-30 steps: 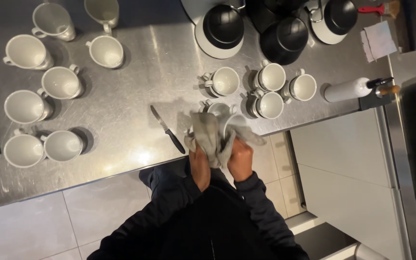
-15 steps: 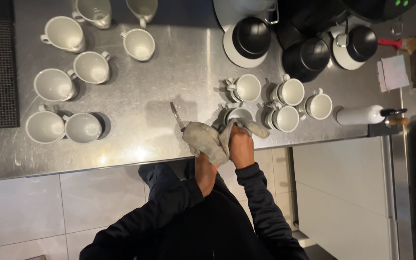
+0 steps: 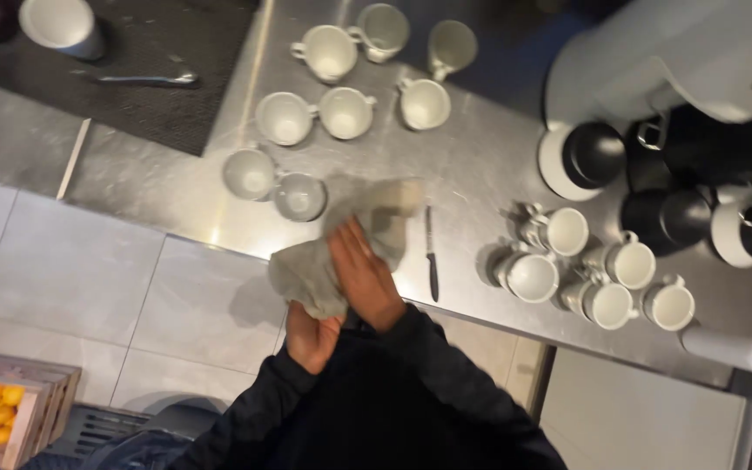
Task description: Wiping ceramic coffee cups with a cloth and placing them on top of an espresso machine.
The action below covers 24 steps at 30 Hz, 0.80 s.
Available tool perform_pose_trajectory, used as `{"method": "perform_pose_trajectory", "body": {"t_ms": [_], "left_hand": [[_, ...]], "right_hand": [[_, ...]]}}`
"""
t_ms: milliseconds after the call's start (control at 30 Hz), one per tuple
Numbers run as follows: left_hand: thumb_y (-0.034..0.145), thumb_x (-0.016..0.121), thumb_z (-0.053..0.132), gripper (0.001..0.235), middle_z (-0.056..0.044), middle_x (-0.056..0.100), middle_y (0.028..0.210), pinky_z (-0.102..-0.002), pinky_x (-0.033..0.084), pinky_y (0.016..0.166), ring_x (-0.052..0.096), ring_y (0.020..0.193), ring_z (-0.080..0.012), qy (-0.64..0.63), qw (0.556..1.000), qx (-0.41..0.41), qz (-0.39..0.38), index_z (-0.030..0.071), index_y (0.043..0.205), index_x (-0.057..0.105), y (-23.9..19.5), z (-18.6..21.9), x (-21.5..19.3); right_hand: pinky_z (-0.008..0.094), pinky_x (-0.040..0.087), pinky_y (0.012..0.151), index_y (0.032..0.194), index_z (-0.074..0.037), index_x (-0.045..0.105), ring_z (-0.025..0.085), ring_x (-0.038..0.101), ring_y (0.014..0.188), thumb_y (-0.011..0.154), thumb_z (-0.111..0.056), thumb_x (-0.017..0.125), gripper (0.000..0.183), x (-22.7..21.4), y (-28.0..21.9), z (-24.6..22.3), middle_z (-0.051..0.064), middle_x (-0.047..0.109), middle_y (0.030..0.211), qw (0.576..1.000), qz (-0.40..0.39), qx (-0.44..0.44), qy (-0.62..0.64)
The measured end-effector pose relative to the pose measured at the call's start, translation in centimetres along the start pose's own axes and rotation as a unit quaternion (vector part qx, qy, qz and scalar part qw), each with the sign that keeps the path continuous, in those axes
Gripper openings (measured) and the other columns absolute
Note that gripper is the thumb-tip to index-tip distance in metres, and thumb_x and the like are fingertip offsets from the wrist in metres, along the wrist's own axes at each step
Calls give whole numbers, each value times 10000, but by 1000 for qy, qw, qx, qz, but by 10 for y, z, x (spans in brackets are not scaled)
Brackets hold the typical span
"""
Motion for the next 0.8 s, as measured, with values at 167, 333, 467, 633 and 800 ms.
{"method": "perform_pose_trajectory", "body": {"t_ms": [167,333,467,633,800], "left_hand": [[1075,347,413,546,-110,580,1433,-442,473,1084,568,1287,-298,-57,998,12,-23,45,1459,469,75,33,-75],[1051,338,433,563,-109,623,1384,-452,482,1066,593,1256,-301,-51,999,14,-9,44,1430,486,96,43,-87],[1098,396,357,473,-73,620,1354,-395,479,1069,597,1245,-232,38,990,61,-125,53,1452,478,78,64,-17],[1040,547,307,504,-79,590,1325,-363,489,1044,585,1219,-206,256,918,108,-283,37,1455,454,42,40,59],[958,775,345,678,-68,553,1363,-339,498,1083,567,1230,-210,396,730,150,-537,14,1467,473,-20,11,188]], "right_hand": [[359,566,945,1282,65,651,337,595,1324,850,-35,585,448,115,48,26,247,652,1326,991,-40,-82,-102],[380,568,988,1164,-64,688,289,682,1223,1048,-143,571,183,127,47,48,131,717,1213,960,-267,48,-61],[469,581,887,1158,10,680,400,656,1132,691,-7,649,469,38,31,38,216,690,1251,994,-41,-42,96],[397,573,731,1142,-12,687,355,720,1084,866,-33,694,277,-6,-70,45,196,701,1207,989,-2,-70,132],[355,589,771,1159,21,627,327,694,898,806,-122,791,415,-75,-84,44,166,721,1048,885,140,273,351]]}}
Point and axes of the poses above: each hand's wrist, its own y-axis towards the middle knuckle, its own x-axis out of the palm, z = x × y, the point moved 4 cm from there along y, towards the middle knuckle
